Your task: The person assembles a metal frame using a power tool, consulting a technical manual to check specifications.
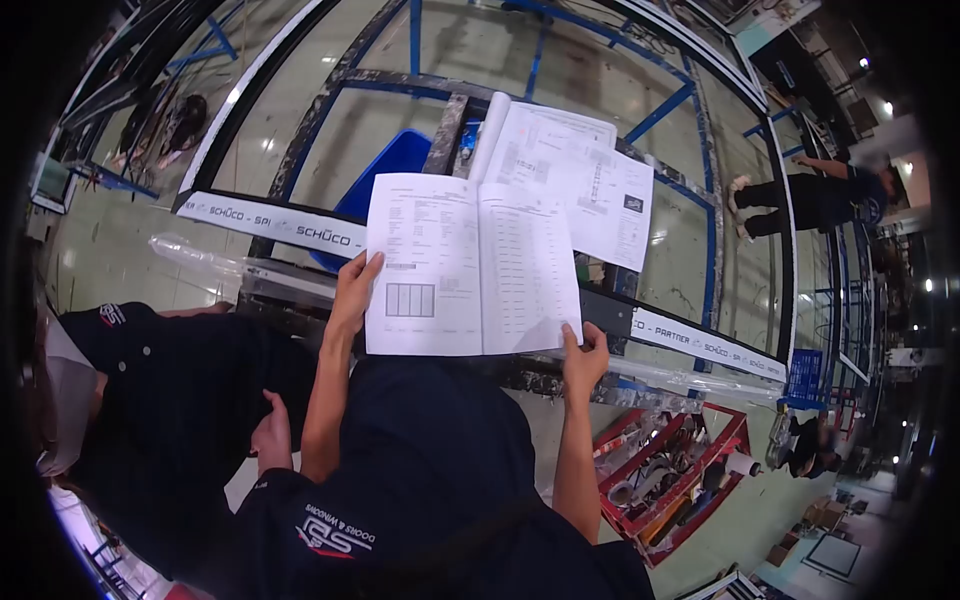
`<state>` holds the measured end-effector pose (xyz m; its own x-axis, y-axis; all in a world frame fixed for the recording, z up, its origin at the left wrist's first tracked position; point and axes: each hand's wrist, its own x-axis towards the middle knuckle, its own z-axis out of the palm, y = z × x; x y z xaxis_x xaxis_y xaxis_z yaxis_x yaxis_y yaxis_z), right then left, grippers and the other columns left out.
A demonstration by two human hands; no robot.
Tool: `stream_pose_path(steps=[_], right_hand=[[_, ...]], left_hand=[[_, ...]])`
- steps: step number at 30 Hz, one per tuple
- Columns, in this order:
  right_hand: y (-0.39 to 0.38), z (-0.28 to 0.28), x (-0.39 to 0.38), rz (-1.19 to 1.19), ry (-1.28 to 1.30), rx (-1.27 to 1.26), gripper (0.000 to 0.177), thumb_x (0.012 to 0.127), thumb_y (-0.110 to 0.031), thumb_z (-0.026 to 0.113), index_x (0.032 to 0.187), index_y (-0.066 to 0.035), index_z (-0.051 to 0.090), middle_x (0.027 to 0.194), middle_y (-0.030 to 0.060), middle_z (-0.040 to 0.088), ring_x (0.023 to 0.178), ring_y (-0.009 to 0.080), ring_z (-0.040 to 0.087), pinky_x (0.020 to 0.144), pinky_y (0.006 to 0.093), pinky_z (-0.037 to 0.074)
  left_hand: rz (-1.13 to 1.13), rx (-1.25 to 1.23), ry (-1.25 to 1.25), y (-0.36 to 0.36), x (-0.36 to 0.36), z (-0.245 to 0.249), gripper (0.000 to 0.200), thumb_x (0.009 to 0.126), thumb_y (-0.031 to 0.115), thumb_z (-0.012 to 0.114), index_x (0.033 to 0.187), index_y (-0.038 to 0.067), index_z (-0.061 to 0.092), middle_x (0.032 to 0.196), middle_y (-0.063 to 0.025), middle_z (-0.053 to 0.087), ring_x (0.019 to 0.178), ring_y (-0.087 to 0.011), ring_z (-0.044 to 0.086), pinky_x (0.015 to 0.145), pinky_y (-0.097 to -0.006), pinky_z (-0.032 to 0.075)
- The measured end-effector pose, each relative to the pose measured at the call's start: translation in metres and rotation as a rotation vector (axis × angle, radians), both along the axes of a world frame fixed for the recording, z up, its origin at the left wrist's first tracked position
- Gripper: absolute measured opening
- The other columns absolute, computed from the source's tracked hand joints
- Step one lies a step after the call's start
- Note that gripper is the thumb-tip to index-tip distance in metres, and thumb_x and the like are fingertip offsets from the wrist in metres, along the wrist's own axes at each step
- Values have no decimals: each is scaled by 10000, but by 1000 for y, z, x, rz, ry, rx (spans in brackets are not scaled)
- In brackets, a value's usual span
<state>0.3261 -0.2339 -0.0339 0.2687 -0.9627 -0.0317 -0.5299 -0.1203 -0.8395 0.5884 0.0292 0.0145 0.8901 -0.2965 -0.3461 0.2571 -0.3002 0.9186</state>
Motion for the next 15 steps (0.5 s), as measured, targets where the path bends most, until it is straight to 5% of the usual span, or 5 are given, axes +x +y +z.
stream_pose_path(steps=[3, 7, 11, 15], right_hand=[[-10, -9, -10, -3, -31, 96, 344, 756, -108, 817, 1025, 36, 658, 873, 80, 675, 760, 118, 603, 683, 254, 480], [-11, -5, -10, -50, -186, 123, 255, 761, -86, 806, 950, 36, 685, 766, 66, 683, 682, 90, 592, 631, 226, 465], [-1, 21, -1, 0, 90, -262, 210, 848, -160, 716, 917, 36, 694, 750, 108, 681, 677, 183, 619, 661, 325, 495], [24, 59, 29, -62, 228, -830, 132, 898, -142, 647, 936, -15, 646, 955, 122, 639, 887, 247, 614, 804, 379, 495]], left_hand=[[-43, -142, 354, 4, 11, -16, 429, 991, 263, 555, 1274, -60, 556, 1104, -132, 662, 951, -201, 626, 819, -323, 506], [-121, -236, 92, 9, 8, -24, 532, 962, 285, 598, 1291, -123, 510, 1230, -192, 611, 1117, -239, 570, 962, -335, 454], [-140, -236, 68, 6, 12, -42, 497, 969, 270, 587, 1287, -107, 523, 1214, -178, 618, 1104, -227, 574, 945, -337, 462], [-152, -316, 70, 5, 9, -51, 468, 985, 256, 552, 1286, -101, 529, 1213, -177, 620, 1099, -231, 580, 945, -338, 460]])
